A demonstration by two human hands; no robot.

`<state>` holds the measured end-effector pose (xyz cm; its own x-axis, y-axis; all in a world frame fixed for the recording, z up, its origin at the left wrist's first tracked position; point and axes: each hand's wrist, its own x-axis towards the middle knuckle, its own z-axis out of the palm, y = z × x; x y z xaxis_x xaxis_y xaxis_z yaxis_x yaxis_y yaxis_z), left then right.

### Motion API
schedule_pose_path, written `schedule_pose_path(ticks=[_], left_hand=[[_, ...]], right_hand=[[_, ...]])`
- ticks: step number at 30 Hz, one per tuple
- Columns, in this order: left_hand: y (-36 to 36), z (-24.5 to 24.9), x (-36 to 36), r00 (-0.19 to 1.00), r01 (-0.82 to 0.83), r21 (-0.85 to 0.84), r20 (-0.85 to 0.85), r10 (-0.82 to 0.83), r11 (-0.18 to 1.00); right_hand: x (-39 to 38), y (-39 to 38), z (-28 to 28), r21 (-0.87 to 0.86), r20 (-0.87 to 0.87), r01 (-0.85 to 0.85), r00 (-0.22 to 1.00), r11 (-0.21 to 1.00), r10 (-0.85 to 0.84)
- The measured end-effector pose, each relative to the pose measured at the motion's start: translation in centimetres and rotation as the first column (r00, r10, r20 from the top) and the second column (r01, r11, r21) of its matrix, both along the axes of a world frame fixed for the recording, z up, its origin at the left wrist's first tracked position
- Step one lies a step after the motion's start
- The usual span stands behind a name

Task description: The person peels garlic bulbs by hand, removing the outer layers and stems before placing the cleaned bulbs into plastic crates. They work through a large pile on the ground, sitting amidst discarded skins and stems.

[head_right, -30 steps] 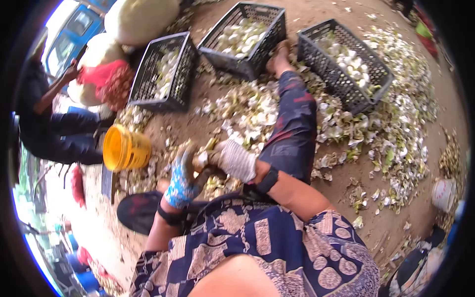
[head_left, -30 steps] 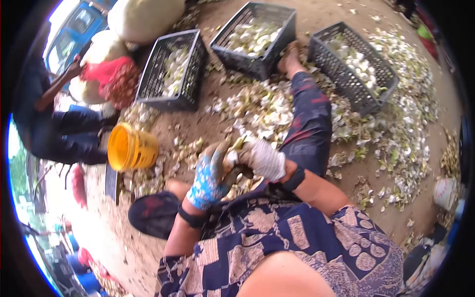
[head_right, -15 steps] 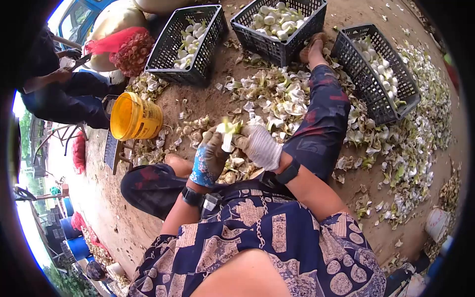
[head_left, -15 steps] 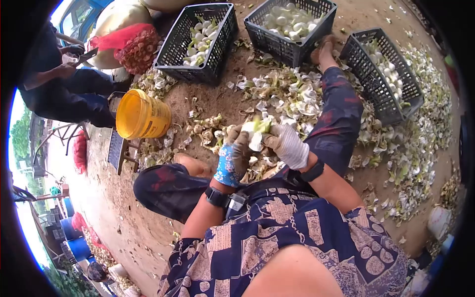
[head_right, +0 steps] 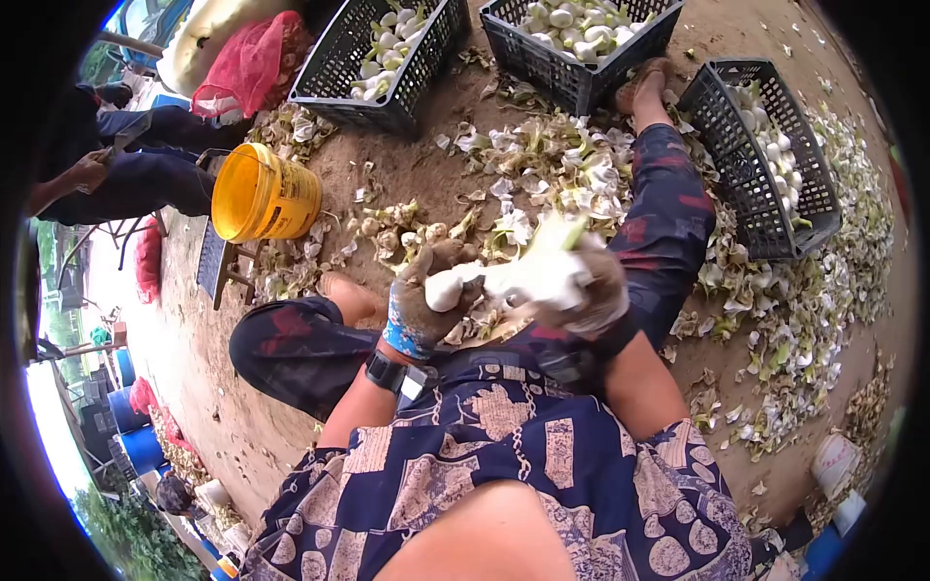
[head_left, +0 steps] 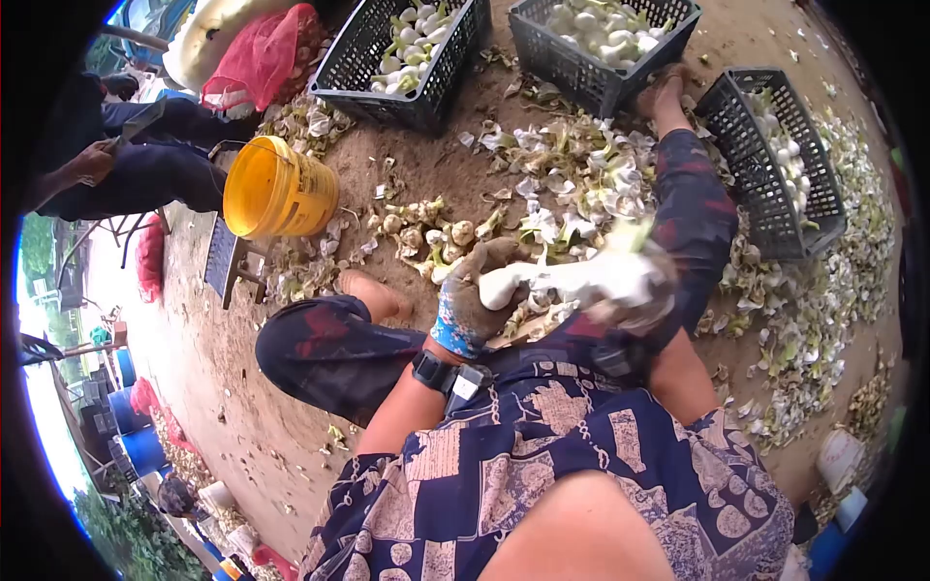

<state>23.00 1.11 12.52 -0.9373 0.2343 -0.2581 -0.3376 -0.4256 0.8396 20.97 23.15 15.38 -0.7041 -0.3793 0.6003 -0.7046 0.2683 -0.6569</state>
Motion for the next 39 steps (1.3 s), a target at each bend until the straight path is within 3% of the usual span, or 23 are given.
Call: schedule_pose_path(ticks=[1,2,4,5,7,11,13,15,17,19,22,23,25,27,28,29,31,33,34,35,36,37,39], left_hand=[[-0.2,-0.6,-0.2,0.996,-0.030,0.105,0.081,0.022,0.994],[-0.5,-0.9,-0.4,0.982,-0.068,0.281,0.188,0.015,0.957],[-0.7,-1.0,-1.3,0.962,-0.117,0.489,0.272,-0.024,0.864],[-0.6,-1.0,-1.3,0.962,-0.115,0.531,0.270,-0.039,0.839],[0.1,-1.0,-1.3,0.965,-0.156,0.457,0.260,0.036,0.876],[-0.2,-2.9,-1.1,0.899,-0.246,0.603,0.435,-0.055,0.759],[-0.6,-4.5,-0.8,0.905,-0.217,0.651,0.413,-0.100,0.728],[-0.7,-3.9,-0.5,0.883,-0.342,0.485,0.458,0.100,0.805],[-1.9,-4.5,-1.4,0.782,-0.539,0.485,0.592,0.196,0.689],[-2.1,-5.2,-2.0,0.671,-0.633,0.228,0.639,0.377,0.739],[0.7,-5.4,-3.0,0.696,-0.403,0.049,0.664,0.271,0.914],[1.8,-5.3,-2.9,0.896,-0.228,0.414,0.443,0.024,0.882],[2.4,-4.9,-3.2,0.801,-0.135,0.671,0.507,-0.319,0.729],[2.5,-5.4,-4.4,0.968,-0.012,0.626,0.204,-0.149,0.780],[1.5,-5.8,-5.6,0.986,0.031,0.427,0.134,-0.097,0.904],[0.4,-4.7,-7.1,0.995,-0.013,0.073,0.105,0.005,0.997],[-3.3,-8.8,-10.8,0.996,-0.079,-0.610,-0.021,0.083,0.788],[-7.3,-13.8,-13.5,0.964,-0.265,-0.913,-0.248,0.092,0.311],[-8.9,-16.9,-14.1,0.951,-0.310,-0.943,-0.308,0.035,0.121],[-9.6,-17.7,-14.8,0.989,-0.144,-0.983,-0.141,-0.035,-0.118],[-10.7,-18.0,-15.7,0.991,0.043,-0.980,0.065,-0.113,-0.192],[-11.7,-19.5,-16.2,0.962,0.159,-0.956,0.206,-0.177,-0.246],[-12.6,-21.4,-16.1,0.942,0.196,-0.936,0.262,-0.209,-0.292]], right_hand=[[0.0,2.1,-1.5,0.313,-0.527,0.470,0.809,0.825,-0.261],[-0.8,1.9,-1.9,0.316,-0.527,0.470,0.809,0.824,-0.259],[-3.2,1.1,-2.2,0.841,0.009,0.187,0.933,0.507,-0.360],[-3.2,0.7,-2.4,0.939,0.259,-0.098,0.831,0.330,-0.492],[-1.7,-0.3,-3.8,0.720,0.005,0.267,0.921,0.641,-0.389],[-0.6,-5.3,-3.2,0.290,0.261,-0.209,0.956,0.934,0.133],[0.0,-6.1,-3.9,0.381,0.242,-0.123,0.970,0.916,0.030],[-0.6,-5.5,-4.3,0.622,0.431,-0.167,0.889,0.765,-0.156],[-1.6,-4.0,-4.5,0.750,0.601,-0.458,0.774,0.478,-0.200],[-1.1,-2.5,-2.3,0.720,0.560,-0.321,0.792,0.615,-0.241],[-1.3,-4.2,-1.8,0.691,0.471,-0.168,0.842,0.703,-0.262],[-1.3,-5.0,-2.8,0.627,0.470,-0.164,0.859,0.762,-0.201],[-1.6,-5.1,-3.5,0.505,0.394,-0.053,0.902,0.862,-0.176],[-3.8,-2.3,-1.6,0.374,0.364,0.151,0.884,0.915,-0.295],[-5.7,0.6,-1.2,0.358,0.152,0.353,0.891,0.864,-0.427],[-7.0,2.7,1.9,0.207,0.431,0.466,0.746,0.861,-0.507],[-10.0,12.0,4.3,0.275,0.445,0.613,0.601,0.740,-0.663],[-12.0,24.1,4.4,0.354,0.185,0.754,0.523,0.553,-0.832],[-12.5,30.4,2.8,0.329,0.158,0.839,0.403,0.433,-0.901],[-12.8,38.3,0.4,0.422,-0.017,0.867,0.301,0.266,-0.953],[-12.4,44.6,-2.3,0.071,0.363,0.886,0.406,0.459,-0.839],[-12.5,52.9,-7.9,0.051,0.213,0.963,0.249,0.266,-0.945],[-12.4,49.1,-6.2,0.095,0.378,0.964,0.195,0.248,-0.905]])
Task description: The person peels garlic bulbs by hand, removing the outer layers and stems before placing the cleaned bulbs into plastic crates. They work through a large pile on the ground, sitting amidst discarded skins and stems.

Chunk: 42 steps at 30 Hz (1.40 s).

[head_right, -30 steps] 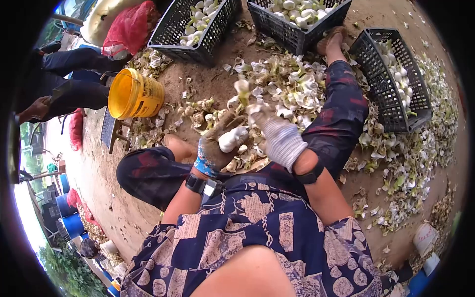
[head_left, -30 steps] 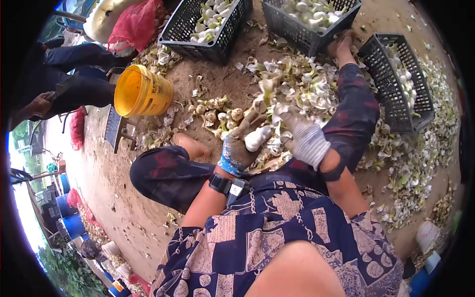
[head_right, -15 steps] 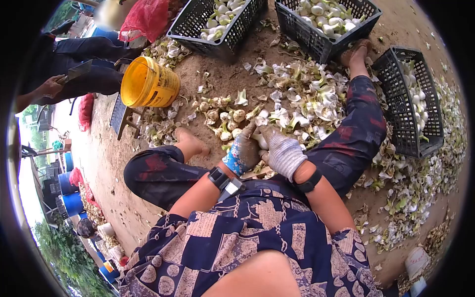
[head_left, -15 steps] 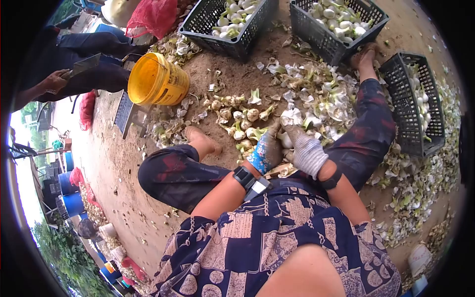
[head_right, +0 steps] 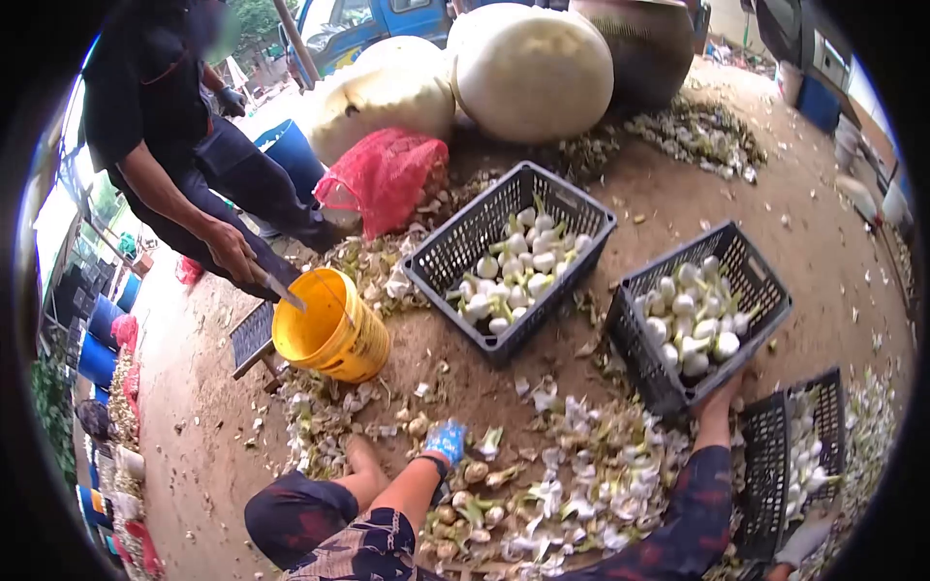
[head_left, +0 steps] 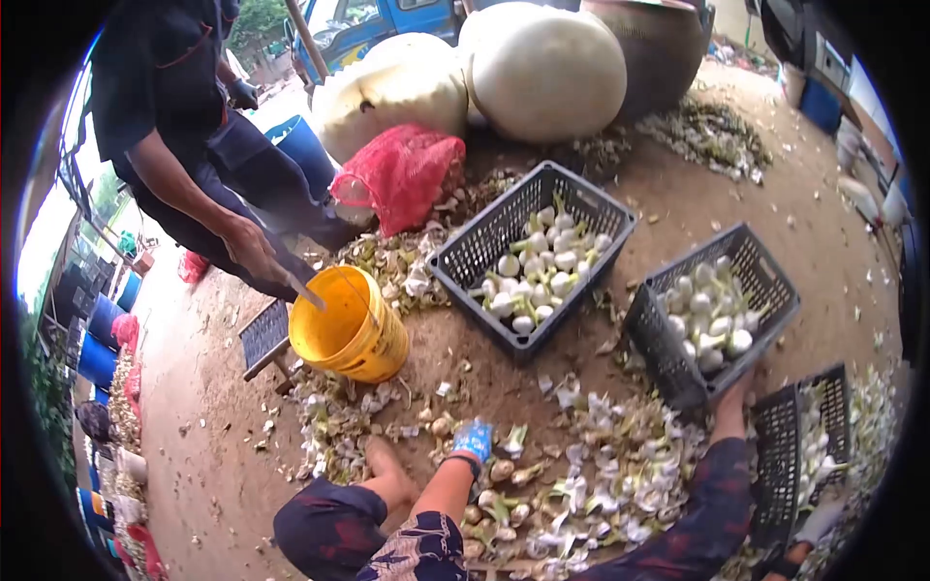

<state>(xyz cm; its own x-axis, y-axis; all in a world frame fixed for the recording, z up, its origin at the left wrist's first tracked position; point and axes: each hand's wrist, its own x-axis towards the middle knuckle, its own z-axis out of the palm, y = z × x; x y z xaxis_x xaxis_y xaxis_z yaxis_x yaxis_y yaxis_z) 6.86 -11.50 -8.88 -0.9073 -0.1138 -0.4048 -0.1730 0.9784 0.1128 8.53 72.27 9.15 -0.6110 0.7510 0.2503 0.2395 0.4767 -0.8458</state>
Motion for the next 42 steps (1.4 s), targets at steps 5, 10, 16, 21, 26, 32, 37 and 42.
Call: schedule_pose_path(ticks=[5,10,16,21,26,32,37,42], left_hand=[[3.2,0.8,-0.7,0.990,-0.122,0.276,-0.041,0.138,0.953],[10.0,10.2,2.1,0.969,-0.245,0.926,0.247,0.030,0.286],[14.9,20.1,10.5,0.961,-0.067,0.995,0.045,0.274,0.072],[12.5,21.5,12.7,0.930,-0.069,0.993,0.099,0.354,-0.096],[13.0,28.0,15.4,0.752,0.519,0.512,-0.655,-0.080,0.684],[12.6,27.8,16.4,0.675,0.544,0.513,-0.737,0.016,0.664],[11.3,27.4,16.3,0.778,0.499,0.703,-0.621,0.095,0.506],[10.4,24.4,16.0,0.857,0.391,0.886,-0.449,0.251,0.249]], right_hand=[[-0.1,-32.9,5.0,-0.368,-0.029,-0.238,0.969,0.899,0.245],[3.4,-50.6,-0.1,-0.145,0.285,-0.890,0.380,0.432,0.880],[8.5,-55.9,1.6,-0.215,0.077,-0.852,0.472,0.477,0.878],[9.2,-55.1,5.6,-0.282,-0.216,-0.918,0.343,0.277,0.914],[10.8,-53.9,8.3,-0.529,-0.232,-0.840,0.283,0.123,0.931],[12.5,-54.1,8.3,-0.646,-0.315,-0.760,0.357,0.077,0.879],[12.6,-54.7,9.3,-0.670,-0.270,-0.741,0.296,0.042,0.916],[11.9,-55.5,8.7,-0.376,-0.041,-0.910,0.206,0.176,0.978]])
